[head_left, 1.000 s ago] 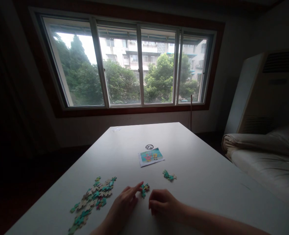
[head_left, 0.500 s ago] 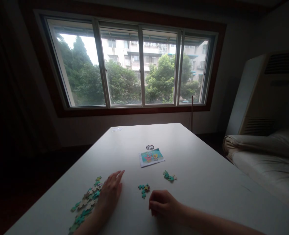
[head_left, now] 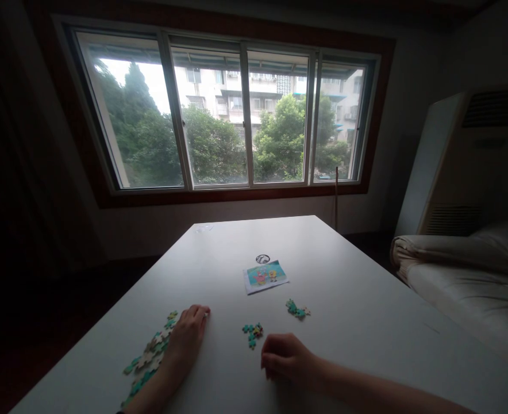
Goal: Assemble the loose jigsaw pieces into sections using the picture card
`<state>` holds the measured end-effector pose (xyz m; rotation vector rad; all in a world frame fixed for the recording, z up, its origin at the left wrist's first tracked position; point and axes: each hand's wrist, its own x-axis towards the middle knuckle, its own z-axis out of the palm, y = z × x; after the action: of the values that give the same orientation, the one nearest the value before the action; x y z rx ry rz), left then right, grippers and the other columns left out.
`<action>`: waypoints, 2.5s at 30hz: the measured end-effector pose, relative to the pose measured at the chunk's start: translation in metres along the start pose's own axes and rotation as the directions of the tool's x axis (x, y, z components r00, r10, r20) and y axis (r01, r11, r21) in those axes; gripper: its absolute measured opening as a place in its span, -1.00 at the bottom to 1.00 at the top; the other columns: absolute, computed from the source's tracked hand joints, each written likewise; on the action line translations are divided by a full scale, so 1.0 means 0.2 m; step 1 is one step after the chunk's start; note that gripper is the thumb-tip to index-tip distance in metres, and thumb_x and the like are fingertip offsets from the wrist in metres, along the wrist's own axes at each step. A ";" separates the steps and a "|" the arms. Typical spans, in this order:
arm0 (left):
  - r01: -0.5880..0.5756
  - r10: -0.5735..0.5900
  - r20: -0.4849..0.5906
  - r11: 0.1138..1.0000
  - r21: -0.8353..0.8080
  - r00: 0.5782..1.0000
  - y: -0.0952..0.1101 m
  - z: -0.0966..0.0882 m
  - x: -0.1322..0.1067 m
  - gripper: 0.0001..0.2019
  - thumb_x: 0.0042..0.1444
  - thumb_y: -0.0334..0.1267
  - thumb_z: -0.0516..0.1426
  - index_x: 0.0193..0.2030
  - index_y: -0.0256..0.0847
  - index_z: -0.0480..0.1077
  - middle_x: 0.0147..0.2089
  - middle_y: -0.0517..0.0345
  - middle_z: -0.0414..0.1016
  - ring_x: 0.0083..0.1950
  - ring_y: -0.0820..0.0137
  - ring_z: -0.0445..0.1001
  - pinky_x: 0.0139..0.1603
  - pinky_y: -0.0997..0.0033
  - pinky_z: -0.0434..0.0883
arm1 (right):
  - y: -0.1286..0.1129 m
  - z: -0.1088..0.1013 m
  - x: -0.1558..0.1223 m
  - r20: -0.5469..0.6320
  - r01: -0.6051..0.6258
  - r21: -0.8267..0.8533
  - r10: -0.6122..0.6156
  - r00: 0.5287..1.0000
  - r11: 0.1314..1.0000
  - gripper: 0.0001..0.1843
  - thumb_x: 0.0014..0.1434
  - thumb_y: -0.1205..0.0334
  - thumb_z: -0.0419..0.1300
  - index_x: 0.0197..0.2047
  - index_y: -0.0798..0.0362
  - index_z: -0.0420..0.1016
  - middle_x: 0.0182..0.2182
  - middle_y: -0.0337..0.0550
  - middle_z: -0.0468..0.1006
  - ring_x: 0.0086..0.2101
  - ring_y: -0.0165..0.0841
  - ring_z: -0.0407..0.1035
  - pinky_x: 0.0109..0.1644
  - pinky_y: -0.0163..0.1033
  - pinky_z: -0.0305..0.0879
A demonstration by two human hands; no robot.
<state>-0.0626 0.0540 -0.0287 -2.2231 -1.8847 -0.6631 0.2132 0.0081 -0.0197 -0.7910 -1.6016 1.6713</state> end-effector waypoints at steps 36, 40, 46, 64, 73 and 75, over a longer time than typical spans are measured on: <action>0.067 -0.099 -0.076 0.938 -0.339 0.992 -0.01 -0.02 0.02 -0.78 -0.06 -0.28 0.04 -0.24 -0.15 0.41 -0.22 0.09 0.46 -0.17 0.22 0.44 -0.07 0.16 0.39 | -0.02 0.00 0.00 0.007 -0.022 -0.016 0.022 1.000 1.000 -0.54 -0.10 -0.14 0.27 -0.50 0.16 0.38 -0.62 -0.29 0.36 -0.57 -0.48 0.24 -0.45 -0.34 0.15; 0.126 -0.149 -0.063 0.953 -0.276 0.987 -0.01 -0.01 0.01 -0.74 -0.09 -0.33 0.05 -0.21 -0.19 0.40 -0.19 0.07 0.44 -0.15 0.23 0.41 -0.04 0.16 0.35 | -0.01 0.00 0.00 0.006 -0.011 -0.027 0.012 1.000 1.000 -0.53 -0.10 -0.15 0.27 -0.50 0.16 0.38 -0.62 -0.28 0.36 -0.57 -0.48 0.24 -0.45 -0.34 0.15; 0.142 -0.155 -0.046 0.965 -0.221 0.987 0.00 0.00 0.00 -0.73 -0.07 -0.42 0.00 -0.22 -0.19 0.39 -0.24 0.11 0.44 -0.20 0.29 0.43 -0.09 0.24 0.35 | -0.01 0.00 0.00 0.006 -0.020 -0.016 0.020 1.000 1.000 -0.51 -0.12 -0.18 0.27 -0.50 0.15 0.37 -0.61 -0.28 0.37 -0.58 -0.49 0.23 -0.45 -0.34 0.15; 0.040 -0.048 -0.094 0.995 -0.087 0.994 0.05 -0.05 -0.03 -0.76 0.13 -0.40 -0.09 -0.20 -0.19 0.38 -0.22 0.05 0.47 -0.20 0.24 0.46 -0.14 0.26 0.35 | -0.01 0.00 0.00 0.006 0.000 -0.054 0.001 1.000 0.999 -0.53 -0.08 -0.14 0.26 -0.51 0.15 0.37 -0.62 -0.28 0.36 -0.58 -0.49 0.23 -0.46 -0.35 0.14; -0.135 0.130 -0.238 0.991 -0.006 0.963 0.10 -0.07 -0.03 -0.78 0.22 -0.33 -0.06 -0.16 -0.18 0.40 -0.31 0.07 0.50 -0.29 0.28 0.48 -0.23 0.32 0.40 | -0.03 0.00 -0.01 0.014 -0.015 -0.046 0.016 1.000 0.999 -0.51 -0.10 -0.17 0.27 -0.50 0.16 0.38 -0.60 -0.27 0.36 -0.57 -0.48 0.23 -0.43 -0.32 0.17; -0.256 0.233 -0.308 0.966 -0.038 0.923 0.13 -0.09 -0.05 -0.79 0.24 -0.30 -0.05 -0.13 -0.19 0.39 -0.32 0.09 0.50 -0.29 0.32 0.48 -0.23 0.35 0.41 | -0.04 0.00 -0.01 0.013 -0.007 -0.048 0.008 1.000 0.999 -0.51 -0.09 -0.18 0.26 -0.50 0.16 0.39 -0.61 -0.27 0.36 -0.57 -0.48 0.23 -0.43 -0.33 0.16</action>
<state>-0.0429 0.0328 -0.0116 -2.2011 -1.4302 -0.9790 0.2142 0.0069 -0.0125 -0.8123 -1.6550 1.6518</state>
